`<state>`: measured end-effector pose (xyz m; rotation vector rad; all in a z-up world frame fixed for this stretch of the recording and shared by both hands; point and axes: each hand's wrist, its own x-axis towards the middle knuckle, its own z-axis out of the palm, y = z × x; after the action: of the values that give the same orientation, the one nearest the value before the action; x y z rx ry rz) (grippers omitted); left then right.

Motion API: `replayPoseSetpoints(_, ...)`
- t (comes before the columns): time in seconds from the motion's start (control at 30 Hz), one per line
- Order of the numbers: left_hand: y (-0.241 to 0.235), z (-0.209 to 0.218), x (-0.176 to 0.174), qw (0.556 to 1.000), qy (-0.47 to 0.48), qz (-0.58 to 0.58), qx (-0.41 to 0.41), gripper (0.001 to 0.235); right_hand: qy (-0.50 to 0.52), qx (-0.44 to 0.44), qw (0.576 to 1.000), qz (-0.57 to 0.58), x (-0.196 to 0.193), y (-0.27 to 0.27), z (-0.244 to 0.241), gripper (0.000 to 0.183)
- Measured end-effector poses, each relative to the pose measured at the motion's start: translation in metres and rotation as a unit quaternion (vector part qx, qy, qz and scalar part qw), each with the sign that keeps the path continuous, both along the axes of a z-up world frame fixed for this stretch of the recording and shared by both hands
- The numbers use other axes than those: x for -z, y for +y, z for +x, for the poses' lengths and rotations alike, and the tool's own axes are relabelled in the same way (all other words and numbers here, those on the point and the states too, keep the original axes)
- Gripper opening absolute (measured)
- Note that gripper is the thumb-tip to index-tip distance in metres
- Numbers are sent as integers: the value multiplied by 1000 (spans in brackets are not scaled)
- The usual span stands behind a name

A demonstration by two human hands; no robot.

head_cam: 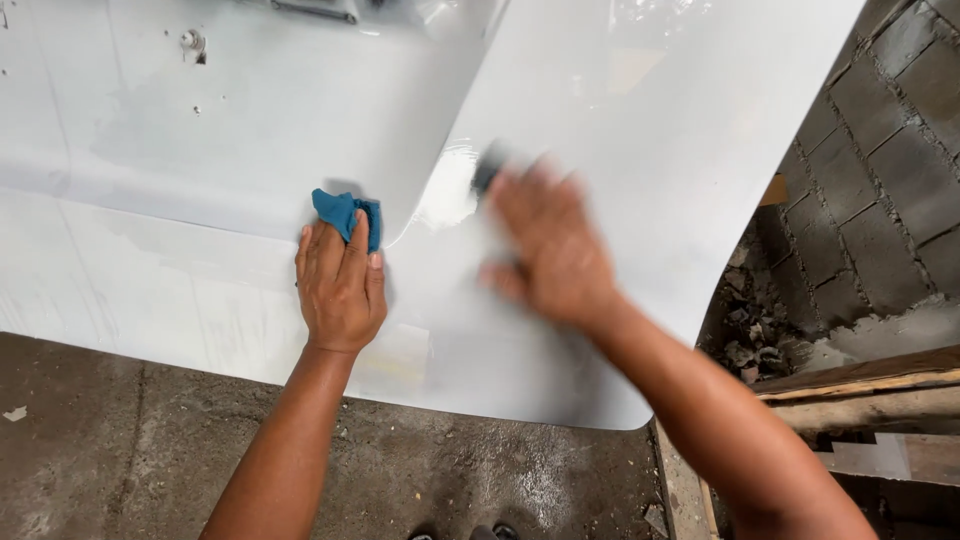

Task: The person sands a white car part, likely a trunk lid, using a sanding block and a blue cloth. They wipe the surface with the cloth while sanding with the block, focusing on the edges and recessed areas. The person briefly dips the tools into a bucket of water before resuming the sanding process.

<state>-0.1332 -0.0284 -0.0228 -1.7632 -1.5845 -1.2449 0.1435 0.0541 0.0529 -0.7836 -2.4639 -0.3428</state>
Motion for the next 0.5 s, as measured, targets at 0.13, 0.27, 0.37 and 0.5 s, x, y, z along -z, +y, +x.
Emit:
replayPoseSetpoints(0.13, -1, -5, 3, 1000, -9, 3, 1, 44, -179, -90, 980, -8, 24, -19, -14, 89)
replayPoseSetpoints(0.27, 2, -6, 6, 1000, -12, 3, 9, 45, -61, 43, 997, 6, -66, 39, 0, 87)
replayPoseSetpoints(0.37, -2, -9, 10, 1000, -11, -2, 14, 45, 63, 164, 982, 67, -106, 60, -2, 84)
replayPoseSetpoints(0.5, -1, -16, 6, 1000, -14, -4, 16, 46, 44, 45, 995, 81, -46, 19, -38, 94)
